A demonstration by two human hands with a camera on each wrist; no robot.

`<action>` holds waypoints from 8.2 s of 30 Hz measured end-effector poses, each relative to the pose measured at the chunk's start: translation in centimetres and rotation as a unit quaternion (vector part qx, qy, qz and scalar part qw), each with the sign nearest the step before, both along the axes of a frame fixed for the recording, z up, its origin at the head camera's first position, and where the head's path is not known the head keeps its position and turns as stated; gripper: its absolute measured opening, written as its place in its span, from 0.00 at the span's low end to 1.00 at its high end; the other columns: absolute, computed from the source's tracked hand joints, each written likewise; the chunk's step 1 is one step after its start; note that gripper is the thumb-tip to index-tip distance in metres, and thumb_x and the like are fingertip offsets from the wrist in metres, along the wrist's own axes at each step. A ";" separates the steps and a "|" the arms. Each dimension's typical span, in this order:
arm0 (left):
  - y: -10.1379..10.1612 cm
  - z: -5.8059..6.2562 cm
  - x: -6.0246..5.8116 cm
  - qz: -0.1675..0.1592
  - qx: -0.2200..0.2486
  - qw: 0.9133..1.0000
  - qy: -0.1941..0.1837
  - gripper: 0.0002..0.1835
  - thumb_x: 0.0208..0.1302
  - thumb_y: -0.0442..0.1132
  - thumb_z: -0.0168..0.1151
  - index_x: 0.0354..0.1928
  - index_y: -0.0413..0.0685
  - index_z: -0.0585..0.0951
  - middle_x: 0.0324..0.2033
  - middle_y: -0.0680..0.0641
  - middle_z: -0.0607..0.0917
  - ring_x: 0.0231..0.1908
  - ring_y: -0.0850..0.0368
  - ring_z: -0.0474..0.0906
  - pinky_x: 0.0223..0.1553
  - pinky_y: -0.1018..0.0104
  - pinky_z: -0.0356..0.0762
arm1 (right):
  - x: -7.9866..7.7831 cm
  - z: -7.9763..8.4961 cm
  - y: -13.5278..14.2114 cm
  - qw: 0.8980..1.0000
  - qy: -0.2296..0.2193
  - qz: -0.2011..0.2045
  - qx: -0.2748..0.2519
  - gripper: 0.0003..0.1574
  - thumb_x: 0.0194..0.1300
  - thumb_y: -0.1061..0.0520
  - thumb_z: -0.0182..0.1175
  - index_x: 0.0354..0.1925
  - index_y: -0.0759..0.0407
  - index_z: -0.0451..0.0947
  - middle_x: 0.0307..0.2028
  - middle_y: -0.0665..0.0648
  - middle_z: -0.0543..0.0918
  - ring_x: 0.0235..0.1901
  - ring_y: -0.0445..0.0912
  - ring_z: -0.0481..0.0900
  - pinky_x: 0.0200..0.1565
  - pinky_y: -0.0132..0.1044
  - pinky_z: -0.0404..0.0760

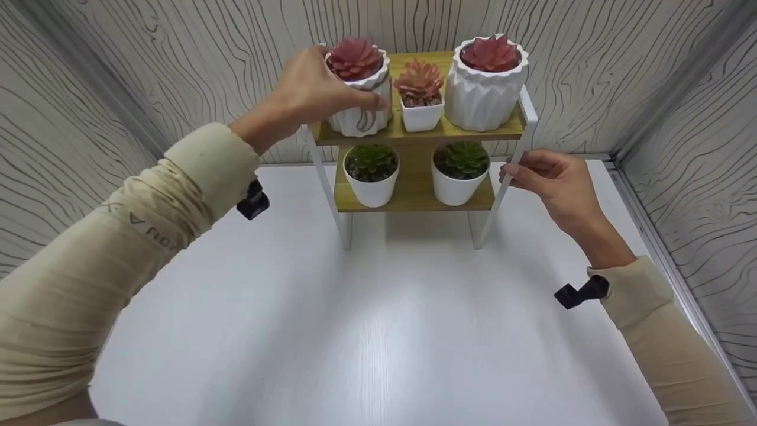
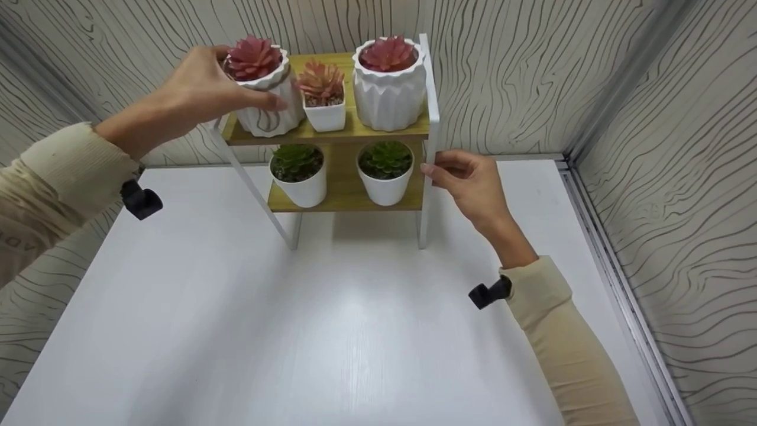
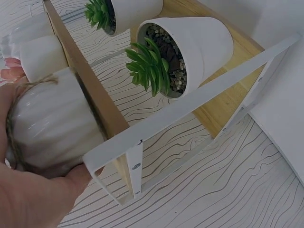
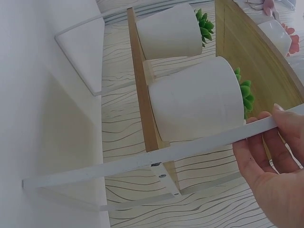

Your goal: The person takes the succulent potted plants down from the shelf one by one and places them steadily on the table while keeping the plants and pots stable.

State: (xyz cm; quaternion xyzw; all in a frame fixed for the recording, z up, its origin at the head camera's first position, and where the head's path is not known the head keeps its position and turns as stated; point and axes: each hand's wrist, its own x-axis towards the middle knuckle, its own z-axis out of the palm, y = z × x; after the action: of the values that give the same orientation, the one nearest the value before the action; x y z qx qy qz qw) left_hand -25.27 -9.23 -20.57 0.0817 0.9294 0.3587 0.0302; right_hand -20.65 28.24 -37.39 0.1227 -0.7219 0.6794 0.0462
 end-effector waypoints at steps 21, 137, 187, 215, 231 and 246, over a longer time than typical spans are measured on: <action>-0.5 0.9 1.7 -0.005 -0.001 1.000 -0.011 0.49 0.49 0.60 0.84 0.70 0.50 0.73 0.61 0.50 0.82 0.57 0.60 0.80 0.63 0.69 0.80 | -0.4 -0.2 0.2 1.000 -0.002 0.005 0.008 0.19 0.69 0.61 0.70 0.53 0.74 0.83 0.41 0.52 0.91 0.44 0.43 0.91 0.51 0.31 0.88; -1.8 -15.5 11.9 -0.166 0.096 0.981 0.037 0.47 0.42 0.52 0.89 0.66 0.50 0.77 0.56 0.54 0.88 0.56 0.60 0.85 0.60 0.61 0.85 | -0.6 -0.7 0.4 1.000 0.001 0.003 -0.008 0.18 0.68 0.63 0.70 0.52 0.74 0.84 0.42 0.53 0.90 0.45 0.44 0.90 0.51 0.32 0.89; -5.5 -19.8 10.6 -0.061 0.101 0.993 0.007 0.50 0.38 0.51 0.90 0.66 0.45 0.77 0.56 0.48 0.88 0.57 0.53 0.86 0.61 0.53 0.85 | -0.5 -0.8 0.2 0.999 -0.007 0.002 -0.037 0.16 0.67 0.65 0.70 0.49 0.75 0.84 0.40 0.53 0.91 0.44 0.43 0.91 0.51 0.35 0.89; -7.4 -22.2 10.2 -0.022 0.086 0.996 0.027 0.50 0.39 0.49 0.90 0.66 0.39 0.76 0.56 0.43 0.89 0.57 0.50 0.86 0.60 0.51 0.86 | -0.5 -0.8 0.3 0.999 -0.008 0.004 -0.034 0.16 0.67 0.64 0.70 0.50 0.74 0.84 0.40 0.53 0.92 0.44 0.43 0.91 0.50 0.34 0.89; -8.7 -25.1 8.3 0.031 0.088 0.996 0.010 0.53 0.41 0.50 0.89 0.69 0.37 0.73 0.62 0.39 0.84 0.64 0.45 0.82 0.65 0.48 0.83 | -0.5 -0.8 0.6 1.000 -0.011 -0.002 -0.014 0.17 0.68 0.63 0.71 0.51 0.73 0.84 0.41 0.53 0.90 0.45 0.42 0.91 0.50 0.33 0.89; -10.1 -27.2 6.2 0.082 0.082 0.993 0.015 0.54 0.45 0.53 0.87 0.71 0.37 0.71 0.66 0.36 0.81 0.67 0.42 0.79 0.68 0.45 0.79 | -0.5 -0.8 0.2 1.000 0.001 -0.005 -0.018 0.16 0.67 0.64 0.71 0.49 0.74 0.84 0.40 0.53 0.91 0.45 0.43 0.91 0.50 0.34 0.89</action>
State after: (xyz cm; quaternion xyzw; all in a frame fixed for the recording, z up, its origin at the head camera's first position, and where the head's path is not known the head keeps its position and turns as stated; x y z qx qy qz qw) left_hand -19.10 -19.29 -47.76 0.0132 0.9009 0.4333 -0.0203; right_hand -21.15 28.49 -38.17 0.1189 -0.7104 0.6917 0.0522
